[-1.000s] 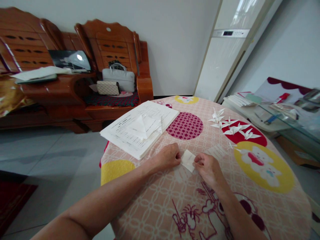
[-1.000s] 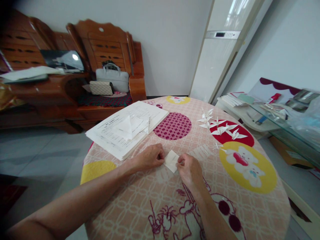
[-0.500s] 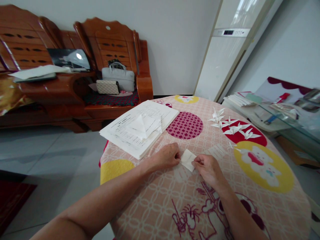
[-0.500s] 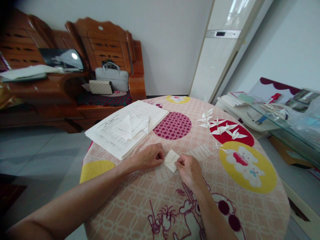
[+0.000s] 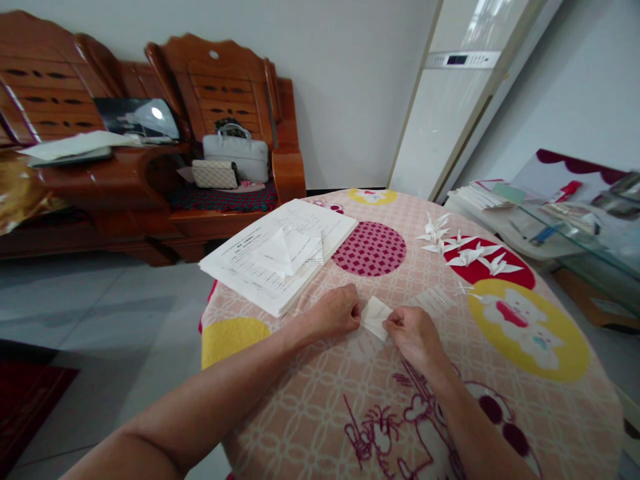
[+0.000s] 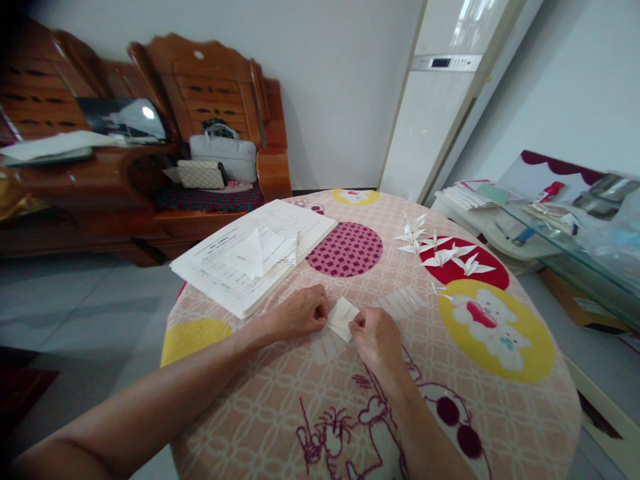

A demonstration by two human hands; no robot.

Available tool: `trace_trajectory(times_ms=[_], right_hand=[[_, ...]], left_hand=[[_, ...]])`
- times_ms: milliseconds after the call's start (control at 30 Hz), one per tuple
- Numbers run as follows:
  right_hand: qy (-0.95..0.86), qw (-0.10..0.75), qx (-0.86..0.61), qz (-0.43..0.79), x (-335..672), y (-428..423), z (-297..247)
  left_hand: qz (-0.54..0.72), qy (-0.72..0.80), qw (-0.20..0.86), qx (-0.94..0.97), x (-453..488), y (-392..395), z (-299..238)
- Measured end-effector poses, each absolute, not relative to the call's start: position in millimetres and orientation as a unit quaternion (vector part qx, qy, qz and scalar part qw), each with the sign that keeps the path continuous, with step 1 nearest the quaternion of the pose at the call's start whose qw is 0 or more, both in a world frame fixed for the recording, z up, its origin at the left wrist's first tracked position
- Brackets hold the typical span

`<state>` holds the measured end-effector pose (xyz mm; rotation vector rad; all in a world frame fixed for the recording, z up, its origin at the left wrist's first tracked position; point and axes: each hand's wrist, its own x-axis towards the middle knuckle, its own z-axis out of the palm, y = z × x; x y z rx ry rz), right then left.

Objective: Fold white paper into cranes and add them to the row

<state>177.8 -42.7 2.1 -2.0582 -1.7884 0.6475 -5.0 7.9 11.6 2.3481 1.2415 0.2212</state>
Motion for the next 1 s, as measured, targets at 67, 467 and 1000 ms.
trace_trajectory(times_ms=[67,467,1000], right_hand=[[-0.629,0.168,-0.726,0.224,177,-43,3],[-0.624,0.167,-0.733,0.214,175,-42,6],[-0.621,0.16,-0.736,0.217,175,-42,6]], left_hand=[[0.087,0.44,0.241,0.861,-7,10,12],[0.083,0.42,0.26,0.866,-12,15,16],[0.072,0.528,0.159,0.831,7,0,14]])
